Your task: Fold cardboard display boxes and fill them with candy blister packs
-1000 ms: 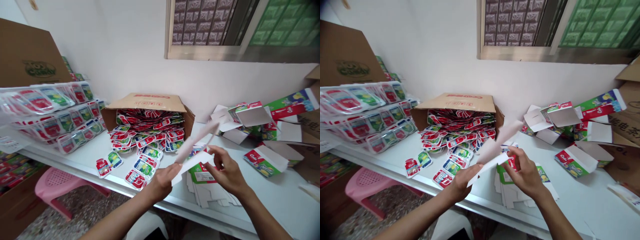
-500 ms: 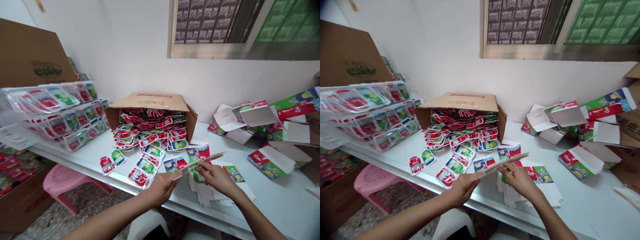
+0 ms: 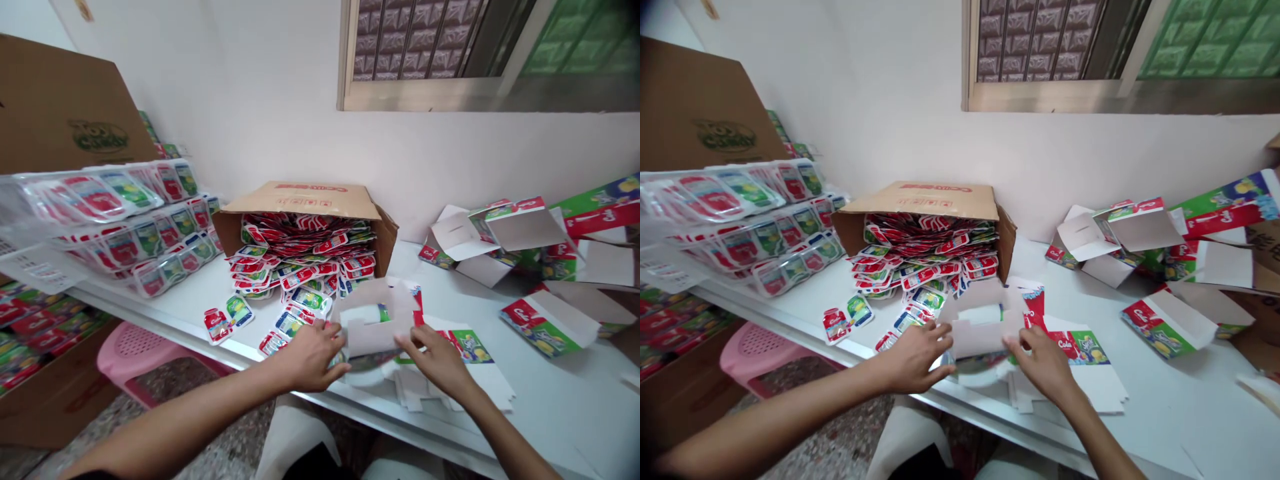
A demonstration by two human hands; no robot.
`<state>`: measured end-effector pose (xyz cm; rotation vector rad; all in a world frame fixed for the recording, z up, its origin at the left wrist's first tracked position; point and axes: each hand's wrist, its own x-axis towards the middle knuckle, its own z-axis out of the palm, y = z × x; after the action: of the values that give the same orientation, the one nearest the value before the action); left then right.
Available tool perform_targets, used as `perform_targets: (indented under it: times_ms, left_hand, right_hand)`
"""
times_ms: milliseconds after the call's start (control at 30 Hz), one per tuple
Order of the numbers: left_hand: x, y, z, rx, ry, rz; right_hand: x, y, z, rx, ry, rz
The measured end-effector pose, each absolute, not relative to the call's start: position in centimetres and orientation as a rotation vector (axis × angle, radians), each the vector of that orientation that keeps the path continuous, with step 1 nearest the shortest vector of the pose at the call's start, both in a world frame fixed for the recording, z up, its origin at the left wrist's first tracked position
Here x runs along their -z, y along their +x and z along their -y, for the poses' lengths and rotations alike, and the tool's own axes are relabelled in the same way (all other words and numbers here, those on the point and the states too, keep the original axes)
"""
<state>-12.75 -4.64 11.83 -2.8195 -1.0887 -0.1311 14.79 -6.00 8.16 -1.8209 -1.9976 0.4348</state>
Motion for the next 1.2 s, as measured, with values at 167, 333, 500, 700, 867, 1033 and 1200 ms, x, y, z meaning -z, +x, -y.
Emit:
perform_targets:
  times_ms: [167, 333, 500, 700, 867, 1033, 1200]
  left_hand:
    - [-8.0, -9.2, 4.7, 0.313, -2.628, 1.642]
    - [-7.5, -6.8, 3.7, 0.313, -2.620, 1.739]
    - [-7.1, -7.0, 3.1, 0.495, -2.522, 1.516]
    - [-3.3, -6.5, 3.6, 0.494, -2.713, 0.835]
    - [-1.6, -7.0, 3.9, 0.364, -2.724, 0.763]
    - [-2.3, -7.4, 3.6, 0.339, -2.755, 0.695]
    - [-2.9, -7.5, 3.7, 0.354, -2.771, 0.684]
  right_hand:
    - [-4.1, 14.1, 6.2, -0.345, -1.984, 1.802]
    - [-3.4, 14.0, 5.9, -0.321, -2.015, 1.629]
    - [-3.2, 12.6, 5.3, -0.340, -1.936, 1.444]
    - [-2.7, 12.4, 5.2, -0.432, -1.844, 1.449]
    - [-2.7, 16.8, 4.5, -0.922, -1.590, 1.502]
    - [-2.8, 17.8, 0.9, -1.035, -1.642, 1.277]
    - [-1.9, 14.1, -1.6, -0.961, -1.770, 1.440]
